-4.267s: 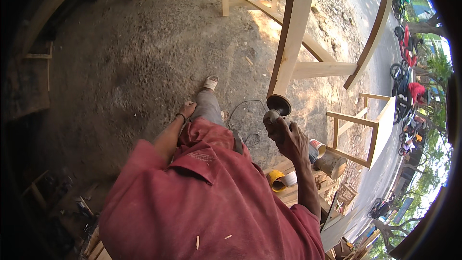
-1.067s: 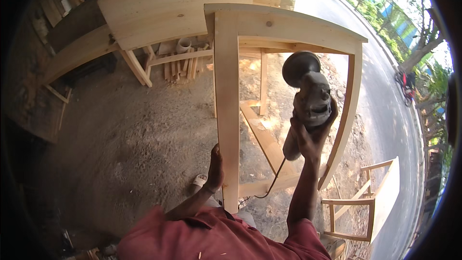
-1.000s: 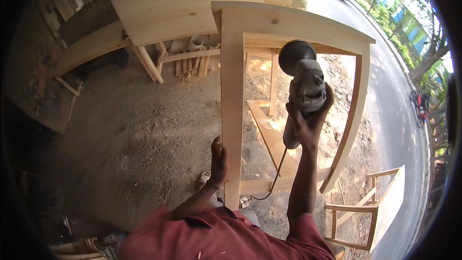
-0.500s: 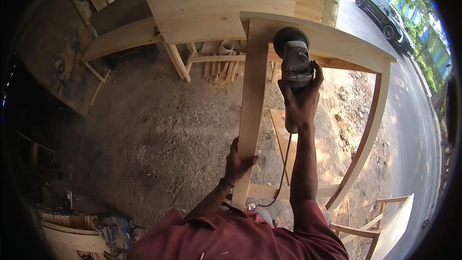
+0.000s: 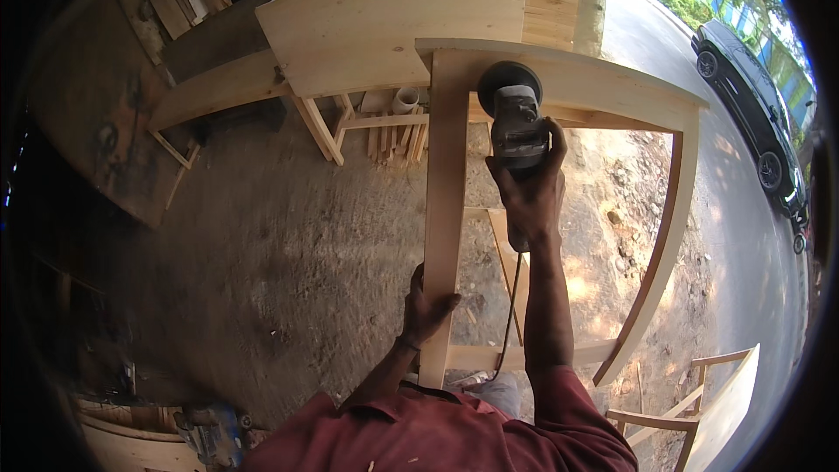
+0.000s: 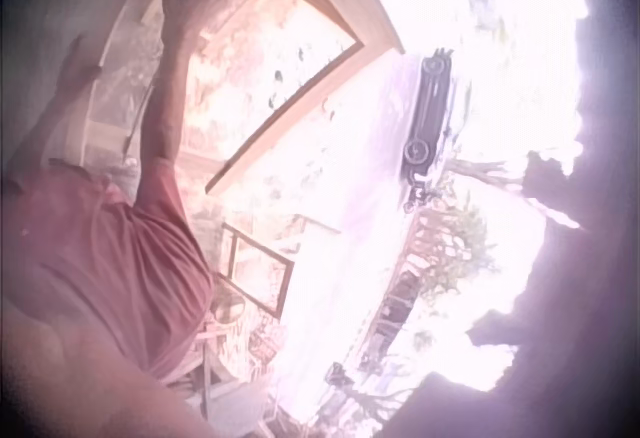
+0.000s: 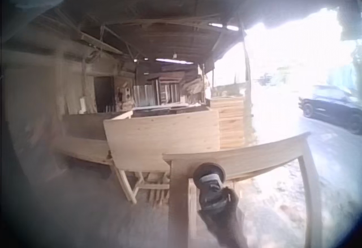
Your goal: The person picks up a wooden table frame and uses an angle grinder with a sanding disc to smooth the edges and joints of the wood.
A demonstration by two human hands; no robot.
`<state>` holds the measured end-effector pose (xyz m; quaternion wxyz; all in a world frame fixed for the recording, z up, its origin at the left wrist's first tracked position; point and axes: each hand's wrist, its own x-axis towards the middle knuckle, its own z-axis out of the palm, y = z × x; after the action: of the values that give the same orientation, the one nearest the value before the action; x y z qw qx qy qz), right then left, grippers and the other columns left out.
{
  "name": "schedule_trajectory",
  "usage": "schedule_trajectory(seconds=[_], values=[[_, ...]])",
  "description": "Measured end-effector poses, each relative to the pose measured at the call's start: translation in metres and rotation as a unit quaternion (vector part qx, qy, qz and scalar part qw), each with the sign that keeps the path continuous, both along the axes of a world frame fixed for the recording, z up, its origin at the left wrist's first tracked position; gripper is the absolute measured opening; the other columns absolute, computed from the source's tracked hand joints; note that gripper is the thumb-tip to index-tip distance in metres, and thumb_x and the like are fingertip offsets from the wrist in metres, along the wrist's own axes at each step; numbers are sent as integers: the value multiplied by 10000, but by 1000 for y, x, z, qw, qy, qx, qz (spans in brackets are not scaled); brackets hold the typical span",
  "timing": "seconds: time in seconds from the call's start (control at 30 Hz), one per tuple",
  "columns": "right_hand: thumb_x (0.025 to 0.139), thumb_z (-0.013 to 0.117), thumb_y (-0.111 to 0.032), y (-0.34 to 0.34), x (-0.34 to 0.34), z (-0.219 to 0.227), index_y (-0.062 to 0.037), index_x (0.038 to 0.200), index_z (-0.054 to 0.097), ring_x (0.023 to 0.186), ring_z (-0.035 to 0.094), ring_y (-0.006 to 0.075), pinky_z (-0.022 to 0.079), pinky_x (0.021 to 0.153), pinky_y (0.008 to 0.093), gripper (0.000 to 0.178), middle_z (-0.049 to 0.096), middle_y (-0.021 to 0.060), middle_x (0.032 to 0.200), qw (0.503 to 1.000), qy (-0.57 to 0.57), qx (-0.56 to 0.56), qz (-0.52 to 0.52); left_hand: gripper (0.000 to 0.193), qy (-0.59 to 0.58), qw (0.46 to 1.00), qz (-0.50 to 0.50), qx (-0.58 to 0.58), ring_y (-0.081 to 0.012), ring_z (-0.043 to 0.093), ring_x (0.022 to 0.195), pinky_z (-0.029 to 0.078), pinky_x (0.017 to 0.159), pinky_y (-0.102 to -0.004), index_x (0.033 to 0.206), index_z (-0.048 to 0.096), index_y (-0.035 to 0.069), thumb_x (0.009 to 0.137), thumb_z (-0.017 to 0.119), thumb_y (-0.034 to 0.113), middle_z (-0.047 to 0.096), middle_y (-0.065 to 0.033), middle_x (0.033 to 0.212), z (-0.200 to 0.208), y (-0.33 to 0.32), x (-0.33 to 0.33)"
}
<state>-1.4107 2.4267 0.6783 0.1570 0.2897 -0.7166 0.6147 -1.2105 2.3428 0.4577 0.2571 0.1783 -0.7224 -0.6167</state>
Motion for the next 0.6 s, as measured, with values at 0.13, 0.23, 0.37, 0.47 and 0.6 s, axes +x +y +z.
schedule_trajectory(seconds=[0.13, 0.23, 0.37, 0.47, 0.6], values=[[807, 800, -268, 15, -7, -3, -123, 1501, 239, 977, 695, 424, 566, 778, 473, 904, 662, 218, 1190, 992, 55, 104, -45, 862, 26, 999, -2, 29, -232, 642, 1080, 556, 911, -367, 1443, 342, -9, 791, 851, 237, 622, -151, 1213, 9, 1, -2], [794, 805, -314, 32, -19, -12, -129, 1487, 250, 958, 684, 458, 557, 753, 502, 907, 650, 232, 1207, 996, 50, 50, -47, 882, 24, 999, 13, 44, -209, 616, 1089, 559, 911, -358, 1445, 329, -10, 785, 860, 237, 578, -123, 1240, 3, 0, -2], [816, 794, -272, 82, -34, -3, -131, 1505, 214, 985, 685, 435, 554, 788, 481, 912, 648, 227, 1207, 998, 7, 28, -55, 896, 25, 999, 35, 28, -209, 598, 1101, 558, 907, -351, 1439, 329, -12, 771, 872, 236, 547, -117, 1258, 0, 4, -2], [787, 821, -220, 125, -44, 7, -107, 1496, 221, 1025, 697, 355, 551, 863, 440, 936, 672, 238, 1135, 997, -46, -17, -60, 883, 18, 999, 47, -9, -223, 583, 1123, 543, 924, -364, 1433, 334, -20, 768, 864, 218, 525, -124, 1282, -12, 0, -4], [762, 827, -197, 174, -72, 7, -76, 1498, 226, 1030, 686, 340, 544, 907, 438, 958, 667, 242, 1133, 991, -68, -73, -89, 837, -4, 998, 62, -3, -232, 561, 1142, 516, 950, -380, 1406, 350, -25, 757, 842, 171, 509, -124, 1281, -13, 3, -3]])
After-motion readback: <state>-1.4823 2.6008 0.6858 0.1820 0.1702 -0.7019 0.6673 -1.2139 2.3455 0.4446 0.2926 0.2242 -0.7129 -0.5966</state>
